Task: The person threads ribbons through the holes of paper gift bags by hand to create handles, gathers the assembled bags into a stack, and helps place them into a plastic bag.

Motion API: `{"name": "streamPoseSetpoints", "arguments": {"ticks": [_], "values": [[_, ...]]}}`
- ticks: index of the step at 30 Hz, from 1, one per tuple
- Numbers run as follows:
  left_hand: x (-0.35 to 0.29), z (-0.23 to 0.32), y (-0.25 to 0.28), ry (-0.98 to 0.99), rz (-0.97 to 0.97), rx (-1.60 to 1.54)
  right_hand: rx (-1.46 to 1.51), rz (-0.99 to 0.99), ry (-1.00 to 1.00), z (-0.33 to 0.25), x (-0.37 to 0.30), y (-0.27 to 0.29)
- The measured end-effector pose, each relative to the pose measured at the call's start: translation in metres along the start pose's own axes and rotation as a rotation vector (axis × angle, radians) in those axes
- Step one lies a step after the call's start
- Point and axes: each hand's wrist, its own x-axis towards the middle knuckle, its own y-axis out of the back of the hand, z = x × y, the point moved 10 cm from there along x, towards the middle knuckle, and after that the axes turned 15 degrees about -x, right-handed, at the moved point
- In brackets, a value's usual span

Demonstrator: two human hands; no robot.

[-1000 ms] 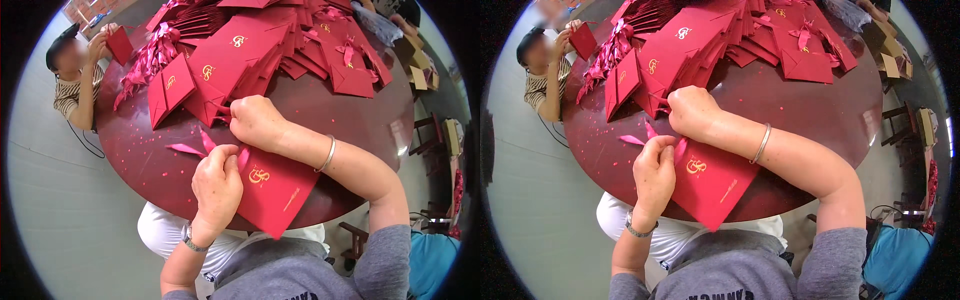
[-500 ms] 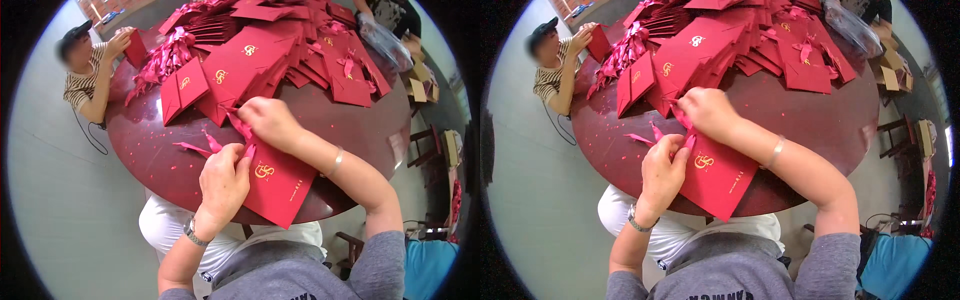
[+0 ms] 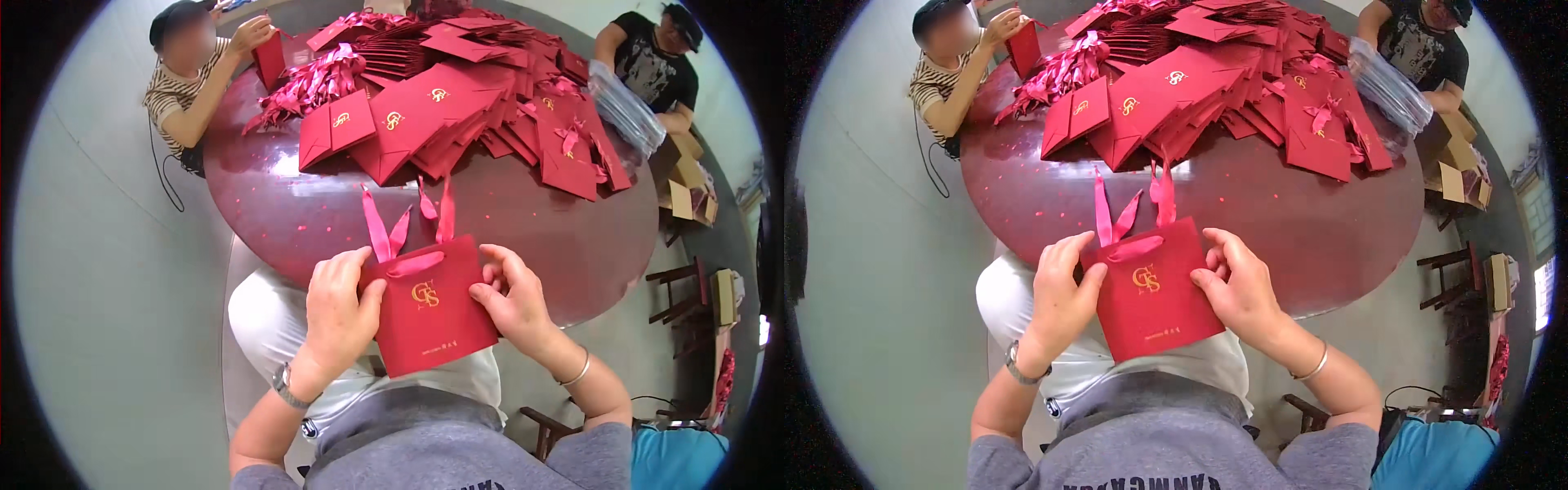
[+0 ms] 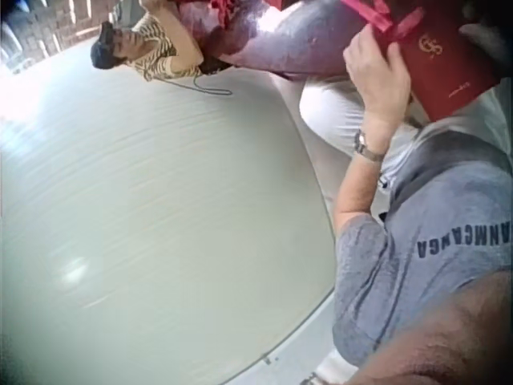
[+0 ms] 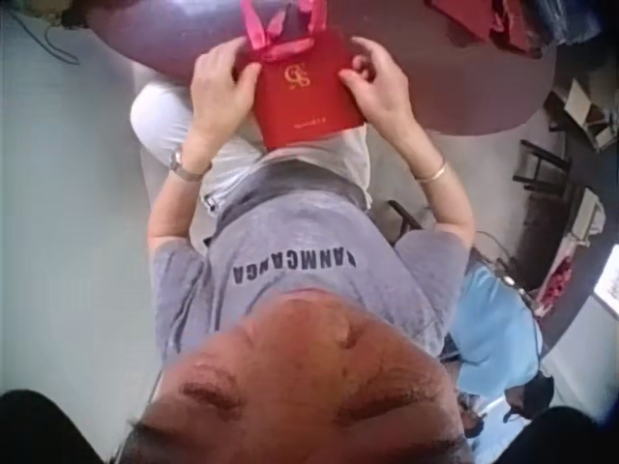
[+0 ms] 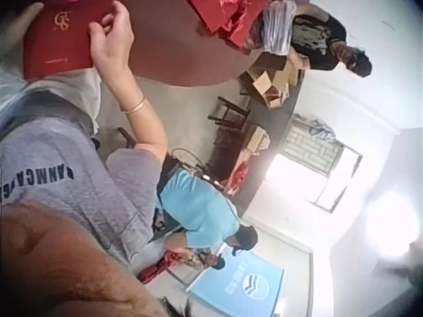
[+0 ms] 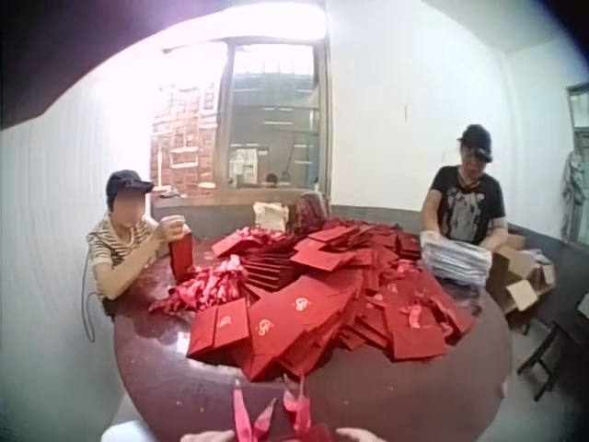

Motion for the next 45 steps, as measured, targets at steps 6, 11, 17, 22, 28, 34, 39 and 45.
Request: {"name": "streamPoseSetpoints", "arguments": {"ticks": [6,11,17,22,28,34,39,45], "values": [[-0.008,-0.014,-0.007,0.239,0.019,-0.473,0.079,0.339,0.193,-0.008,-0.031,0.026],[-0.002,-0.001,-0.022,0.328,-0.058,-0.635,-0.313,0.590,0.725,-0.084,-0.057,0.051],[0.005,0.022,-0.029,0.229,-0.078,-0.579,-0.427,0.553,0.744,-0.100,-0.046,0.018],[0.006,0.011,-0.037,0.237,-0.067,-0.597,-0.382,0.528,0.614,-0.089,-0.031,0.010],[0.011,0.003,-0.044,0.286,-0.062,-0.577,-0.338,0.542,0.731,-0.084,-0.032,0.005],[0.011,-0.011,-0.055,0.340,-0.096,-0.653,-0.519,0.506,0.839,-0.089,-0.040,0.004],[0.007,-0.024,-0.058,0.347,-0.106,-0.722,-0.248,0.690,0.359,-0.035,-0.018,0.068],[0.012,-0.006,-0.052,0.189,-0.101,-0.663,0.433,0.021,-0.134,0.042,0.035,0.025]]}}
